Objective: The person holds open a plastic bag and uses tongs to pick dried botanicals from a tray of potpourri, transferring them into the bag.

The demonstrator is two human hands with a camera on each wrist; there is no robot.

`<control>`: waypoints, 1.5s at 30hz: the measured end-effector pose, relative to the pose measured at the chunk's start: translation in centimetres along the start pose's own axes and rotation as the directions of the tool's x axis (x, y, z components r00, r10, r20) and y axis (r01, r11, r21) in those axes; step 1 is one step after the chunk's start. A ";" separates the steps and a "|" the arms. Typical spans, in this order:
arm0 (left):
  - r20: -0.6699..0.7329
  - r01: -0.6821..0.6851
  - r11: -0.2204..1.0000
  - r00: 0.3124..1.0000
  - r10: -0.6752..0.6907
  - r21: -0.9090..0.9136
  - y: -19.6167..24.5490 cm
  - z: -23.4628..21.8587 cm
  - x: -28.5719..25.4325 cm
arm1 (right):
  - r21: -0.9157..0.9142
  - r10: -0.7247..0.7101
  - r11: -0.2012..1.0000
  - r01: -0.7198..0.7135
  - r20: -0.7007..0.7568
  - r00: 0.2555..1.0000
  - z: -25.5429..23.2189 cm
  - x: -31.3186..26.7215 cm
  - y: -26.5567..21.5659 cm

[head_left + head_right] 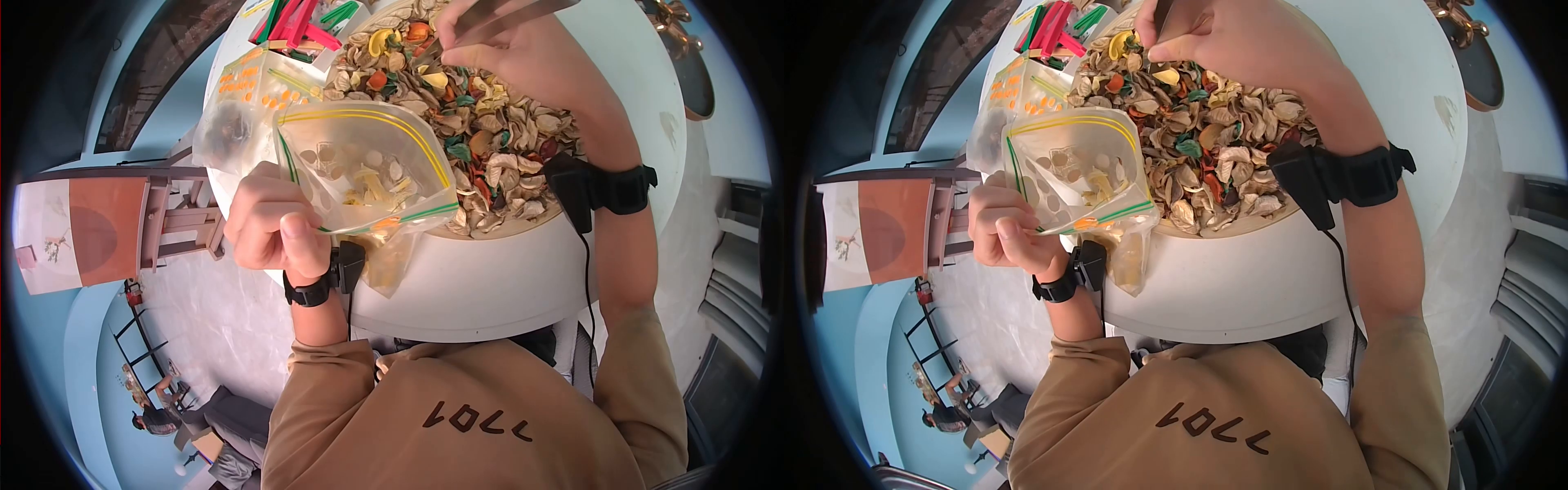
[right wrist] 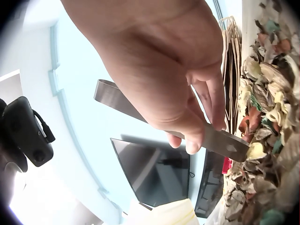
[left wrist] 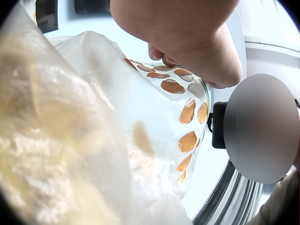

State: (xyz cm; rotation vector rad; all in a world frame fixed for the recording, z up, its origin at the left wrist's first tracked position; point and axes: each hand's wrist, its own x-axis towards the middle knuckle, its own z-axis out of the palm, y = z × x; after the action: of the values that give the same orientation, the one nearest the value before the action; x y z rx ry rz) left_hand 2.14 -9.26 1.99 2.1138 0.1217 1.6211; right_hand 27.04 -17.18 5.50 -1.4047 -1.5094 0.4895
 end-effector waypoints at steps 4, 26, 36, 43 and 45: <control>0.003 -0.005 1.000 1.000 0.005 0.000 0.0 0.0 0.0 | 0.103 0.021 0.995 -0.010 -0.108 0.994 0.3 0.0 0.5; 0.018 -0.024 0.999 1.000 0.023 0.024 -0.1 0.0 0.1 | 0.744 0.292 0.625 -0.238 0.060 0.955 -0.4 0.3 -0.5; 0.016 -0.026 1.000 1.000 0.026 0.012 -0.1 0.0 0.2 | 0.550 0.339 0.791 -0.268 -0.029 0.940 -0.2 0.5 -1.0; 0.020 -0.013 1.000 1.000 0.012 0.015 0.1 -0.1 0.1 | -0.140 0.207 0.948 -0.286 -0.412 0.887 -1.7 0.3 -0.7; 0.020 -0.016 1.000 1.000 0.015 0.021 0.0 -0.1 0.1 | -0.288 -0.055 0.955 -0.073 -0.414 0.909 -2.0 -0.1 1.1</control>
State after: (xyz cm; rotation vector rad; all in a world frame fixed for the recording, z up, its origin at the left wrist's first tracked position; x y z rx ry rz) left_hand 2.06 -9.20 2.13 2.1507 0.1167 1.6140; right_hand 29.27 -17.62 5.49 -1.6266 -1.2550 -0.0482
